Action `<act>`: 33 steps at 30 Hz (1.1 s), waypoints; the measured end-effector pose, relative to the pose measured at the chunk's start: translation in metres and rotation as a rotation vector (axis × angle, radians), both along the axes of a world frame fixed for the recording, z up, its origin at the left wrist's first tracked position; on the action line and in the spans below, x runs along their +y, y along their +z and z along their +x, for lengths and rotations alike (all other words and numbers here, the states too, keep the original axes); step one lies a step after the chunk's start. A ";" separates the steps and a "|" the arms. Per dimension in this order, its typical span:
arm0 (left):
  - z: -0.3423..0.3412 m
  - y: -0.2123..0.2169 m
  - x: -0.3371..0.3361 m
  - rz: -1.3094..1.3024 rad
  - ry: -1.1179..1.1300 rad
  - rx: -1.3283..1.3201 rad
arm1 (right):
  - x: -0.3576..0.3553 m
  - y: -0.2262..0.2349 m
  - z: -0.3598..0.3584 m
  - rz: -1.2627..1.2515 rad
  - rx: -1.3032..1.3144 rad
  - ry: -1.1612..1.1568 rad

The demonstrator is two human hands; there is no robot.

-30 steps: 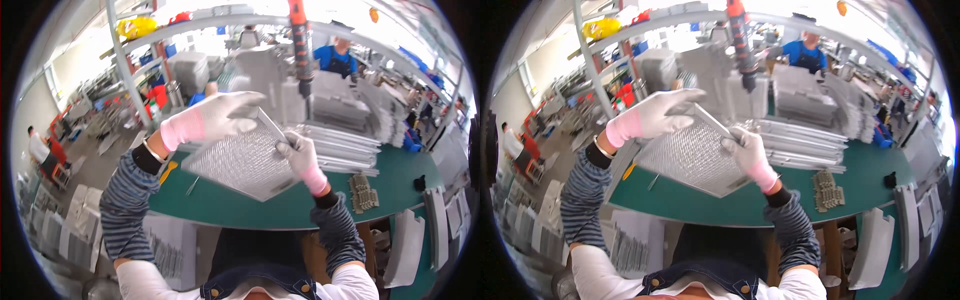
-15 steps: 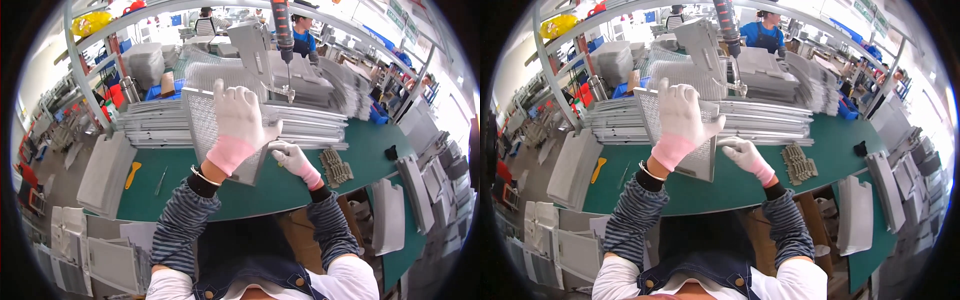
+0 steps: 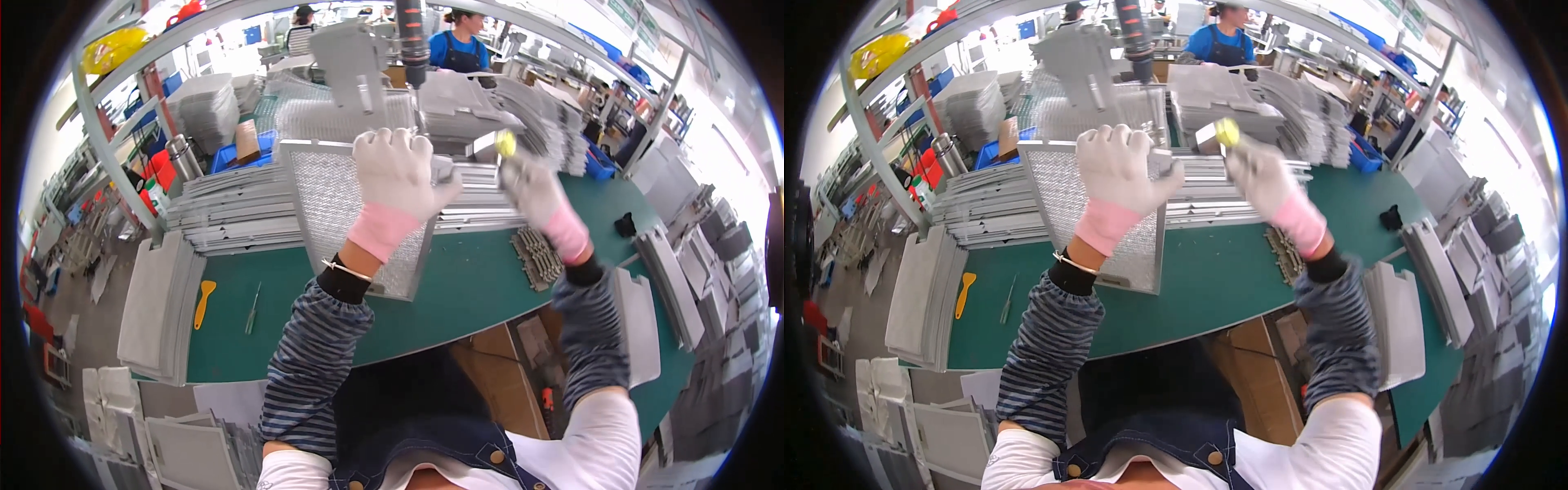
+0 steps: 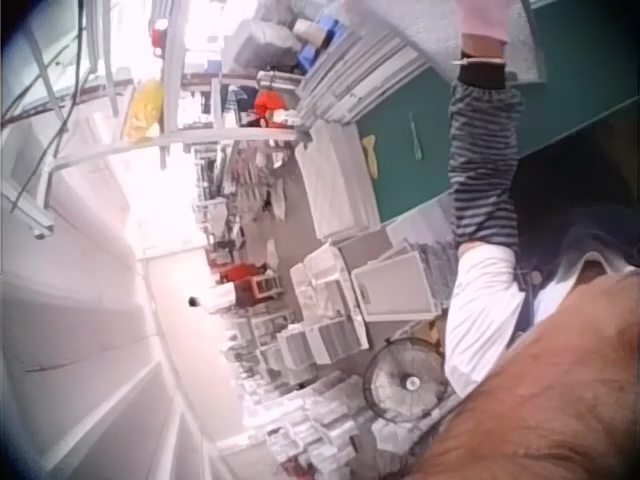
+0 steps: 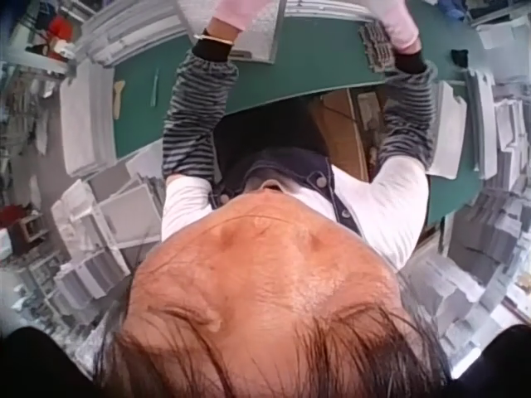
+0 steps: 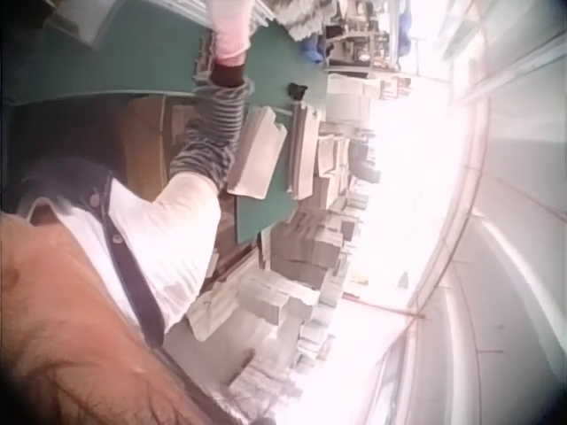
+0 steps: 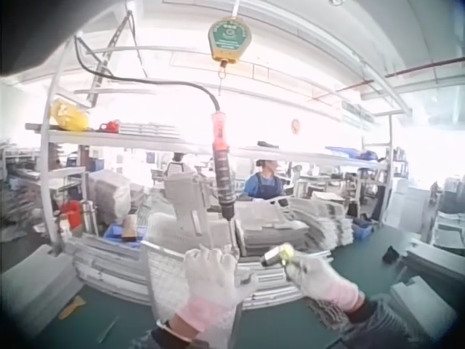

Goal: Assembling metal mesh filter components into frames using a hammer and electric screwdriver.

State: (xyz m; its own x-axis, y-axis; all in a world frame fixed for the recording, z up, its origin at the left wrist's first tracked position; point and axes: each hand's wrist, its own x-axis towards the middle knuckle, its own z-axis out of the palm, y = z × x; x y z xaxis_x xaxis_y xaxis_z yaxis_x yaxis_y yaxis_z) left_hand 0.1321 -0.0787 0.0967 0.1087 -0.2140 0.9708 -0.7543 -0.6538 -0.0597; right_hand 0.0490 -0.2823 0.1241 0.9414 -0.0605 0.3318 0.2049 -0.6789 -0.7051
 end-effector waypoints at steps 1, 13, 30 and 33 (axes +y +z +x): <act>0.003 0.001 -0.003 -0.004 0.024 -0.009 | 0.010 0.028 -0.004 -0.018 -0.103 -0.010; 0.009 -0.002 -0.004 -0.035 -0.047 -0.048 | 0.029 0.102 0.011 -0.797 -0.181 0.445; -0.078 0.000 0.099 -0.255 -0.049 0.329 | 0.008 0.059 -0.023 -0.298 -0.098 0.110; -0.093 0.029 0.156 -0.143 -0.036 0.580 | 0.003 0.052 -0.040 -0.189 -0.035 0.108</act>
